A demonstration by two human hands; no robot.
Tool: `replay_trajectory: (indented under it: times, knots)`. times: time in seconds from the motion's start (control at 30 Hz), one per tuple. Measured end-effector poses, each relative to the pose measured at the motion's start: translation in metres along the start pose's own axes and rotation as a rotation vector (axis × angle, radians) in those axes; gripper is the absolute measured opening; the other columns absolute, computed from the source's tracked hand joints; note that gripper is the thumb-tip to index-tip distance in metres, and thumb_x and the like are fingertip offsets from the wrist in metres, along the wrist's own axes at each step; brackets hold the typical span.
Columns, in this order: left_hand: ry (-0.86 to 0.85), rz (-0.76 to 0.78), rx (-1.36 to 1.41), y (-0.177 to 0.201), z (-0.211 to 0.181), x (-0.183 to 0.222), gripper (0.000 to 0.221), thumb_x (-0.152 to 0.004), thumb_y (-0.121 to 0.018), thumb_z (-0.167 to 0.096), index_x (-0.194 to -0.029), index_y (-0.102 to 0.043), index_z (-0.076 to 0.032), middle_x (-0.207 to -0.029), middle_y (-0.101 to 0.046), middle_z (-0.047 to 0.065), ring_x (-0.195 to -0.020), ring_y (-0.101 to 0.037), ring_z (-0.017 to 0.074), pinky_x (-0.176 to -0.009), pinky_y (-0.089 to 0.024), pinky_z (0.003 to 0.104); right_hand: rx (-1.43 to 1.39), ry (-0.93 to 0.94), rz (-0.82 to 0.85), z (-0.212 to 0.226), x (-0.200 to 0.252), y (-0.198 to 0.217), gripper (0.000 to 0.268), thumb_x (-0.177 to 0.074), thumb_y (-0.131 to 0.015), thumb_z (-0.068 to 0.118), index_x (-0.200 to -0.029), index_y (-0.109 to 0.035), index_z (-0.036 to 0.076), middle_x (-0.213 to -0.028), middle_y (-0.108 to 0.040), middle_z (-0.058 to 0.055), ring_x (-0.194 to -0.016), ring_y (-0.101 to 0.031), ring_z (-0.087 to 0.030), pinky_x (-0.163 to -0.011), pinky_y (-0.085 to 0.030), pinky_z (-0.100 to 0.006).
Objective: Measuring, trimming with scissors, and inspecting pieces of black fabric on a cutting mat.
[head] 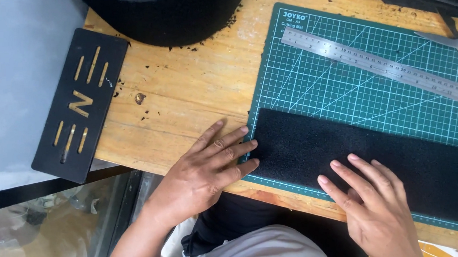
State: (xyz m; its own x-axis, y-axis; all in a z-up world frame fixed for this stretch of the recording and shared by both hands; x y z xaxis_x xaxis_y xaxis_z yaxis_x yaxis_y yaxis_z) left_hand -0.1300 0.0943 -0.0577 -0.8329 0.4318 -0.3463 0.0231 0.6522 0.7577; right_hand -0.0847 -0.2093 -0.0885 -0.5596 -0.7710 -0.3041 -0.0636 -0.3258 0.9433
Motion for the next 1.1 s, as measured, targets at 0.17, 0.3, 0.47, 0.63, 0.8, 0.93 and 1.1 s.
replay_trajectory:
  times: [0.17, 0.3, 0.47, 0.63, 0.8, 0.93, 1.1]
  knots:
    - [-0.018, 0.021, -0.028, 0.0012, 0.0009, 0.0006, 0.028, -0.098, -0.056, 0.004, -0.123, -0.069, -0.002, -0.144, -0.059, 0.018, -0.143, -0.047, 0.0405, -0.125, -0.025, 0.061, 0.011, 0.002, -0.020, 0.0038, -0.0024, 0.0025, 0.049, -0.099, -0.047, -0.007, -0.134, -0.063, 0.023, -0.144, -0.060, -0.006, -0.139, -0.054, -0.034, -0.116, -0.043, -0.055]
    - [0.006, 0.024, -0.029, 0.0014, 0.0012, 0.0011, 0.026, -0.101, -0.055, -0.001, -0.124, -0.069, -0.002, -0.146, -0.058, 0.015, -0.144, -0.047, 0.0395, -0.125, -0.026, 0.059, 0.025, 0.008, -0.024, 0.0043, -0.0012, 0.0023, 0.048, -0.100, -0.047, -0.006, -0.134, -0.064, 0.023, -0.144, -0.061, -0.006, -0.138, -0.055, -0.033, -0.116, -0.043, -0.054]
    - [-0.025, 0.010, -0.053, -0.0030, 0.0044, 0.0034, 0.026, -0.098, -0.058, 0.001, -0.122, -0.069, -0.002, -0.143, -0.062, 0.013, -0.141, -0.050, 0.0381, -0.124, -0.027, 0.061, 0.012, 0.007, -0.018, 0.0050, -0.0022, 0.0039, 0.048, -0.099, -0.049, -0.007, -0.134, -0.064, 0.023, -0.144, -0.061, -0.006, -0.138, -0.055, -0.034, -0.115, -0.044, -0.055]
    - [-0.079, 0.010, -0.043, -0.0029, 0.0025, 0.0072, 0.035, -0.101, -0.059, 0.001, -0.134, -0.062, -0.009, -0.143, -0.062, 0.016, -0.142, -0.050, 0.0410, -0.125, -0.027, 0.062, 0.011, 0.015, -0.031, 0.0054, -0.0025, 0.0036, 0.047, -0.100, -0.048, -0.006, -0.134, -0.063, 0.023, -0.144, -0.060, -0.006, -0.138, -0.055, -0.034, -0.115, -0.044, -0.054]
    - [-0.068, 0.007, -0.060, -0.0011, -0.0014, 0.0066, 0.026, -0.098, -0.065, -0.003, -0.124, -0.069, -0.006, -0.143, -0.060, 0.018, -0.140, -0.049, 0.0445, -0.122, -0.025, 0.068, 0.016, 0.019, -0.024, 0.0058, -0.0037, 0.0042, 0.047, -0.100, -0.047, -0.006, -0.134, -0.063, 0.023, -0.144, -0.060, -0.007, -0.138, -0.055, -0.034, -0.115, -0.044, -0.054]
    - [-0.064, -0.002, -0.090, -0.0013, -0.0013, 0.0077, 0.025, -0.098, -0.065, -0.005, -0.123, -0.071, -0.006, -0.142, -0.061, 0.017, -0.140, -0.049, 0.0422, -0.122, -0.026, 0.067, 0.023, 0.025, -0.021, 0.0054, -0.0024, 0.0032, 0.049, -0.099, -0.046, -0.007, -0.134, -0.063, 0.023, -0.144, -0.060, -0.007, -0.138, -0.055, -0.034, -0.115, -0.044, -0.054]
    - [-0.062, -0.006, -0.069, -0.0017, -0.0004, 0.0089, 0.025, -0.098, -0.065, -0.005, -0.122, -0.071, -0.006, -0.141, -0.062, 0.017, -0.139, -0.050, 0.0420, -0.122, -0.026, 0.067, 0.019, 0.022, -0.025, 0.0057, -0.0025, 0.0027, 0.048, -0.101, -0.047, -0.006, -0.134, -0.063, 0.023, -0.144, -0.060, -0.006, -0.139, -0.055, -0.034, -0.116, -0.044, -0.054]
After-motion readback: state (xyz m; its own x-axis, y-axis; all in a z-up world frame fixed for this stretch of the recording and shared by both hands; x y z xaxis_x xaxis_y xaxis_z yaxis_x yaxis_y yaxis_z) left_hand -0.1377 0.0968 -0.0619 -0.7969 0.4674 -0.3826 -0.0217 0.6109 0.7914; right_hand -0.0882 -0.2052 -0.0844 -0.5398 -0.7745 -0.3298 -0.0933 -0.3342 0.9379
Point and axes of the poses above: each hand's wrist, its own x-axis away from the middle knuckle, its own y-axis out of the back of the hand, z = x × y, the point moved 3 cm from there along -x, towards the middle knuckle
